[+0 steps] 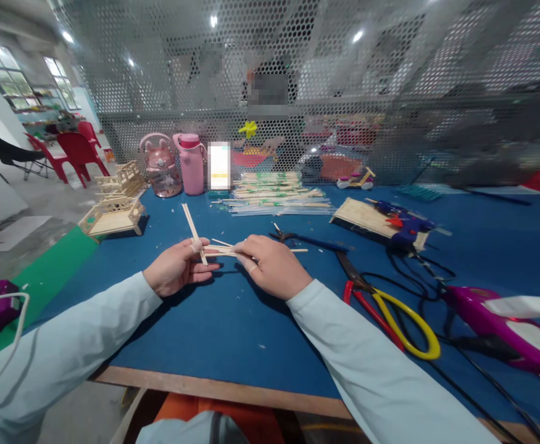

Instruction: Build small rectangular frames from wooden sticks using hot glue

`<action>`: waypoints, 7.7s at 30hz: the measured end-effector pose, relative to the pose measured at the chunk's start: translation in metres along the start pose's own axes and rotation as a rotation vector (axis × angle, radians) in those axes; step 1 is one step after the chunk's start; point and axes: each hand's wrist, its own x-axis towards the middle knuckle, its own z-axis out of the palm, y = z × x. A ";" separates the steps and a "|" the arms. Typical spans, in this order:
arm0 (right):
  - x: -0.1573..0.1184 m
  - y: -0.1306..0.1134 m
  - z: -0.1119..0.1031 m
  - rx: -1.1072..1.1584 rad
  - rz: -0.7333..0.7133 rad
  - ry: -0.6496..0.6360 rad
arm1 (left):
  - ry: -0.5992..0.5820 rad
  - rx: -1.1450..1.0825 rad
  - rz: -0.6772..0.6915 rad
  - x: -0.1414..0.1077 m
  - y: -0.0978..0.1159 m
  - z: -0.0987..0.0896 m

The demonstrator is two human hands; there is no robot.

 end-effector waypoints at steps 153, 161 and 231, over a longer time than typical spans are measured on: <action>-0.007 0.014 0.004 -0.047 0.042 -0.197 | 0.008 1.355 0.523 -0.002 0.002 -0.024; -0.008 -0.009 0.006 0.009 0.005 -0.397 | -0.009 1.601 0.690 0.008 -0.002 -0.033; -0.021 -0.016 -0.018 -0.013 0.208 -0.259 | -0.237 1.479 0.863 0.012 0.004 -0.037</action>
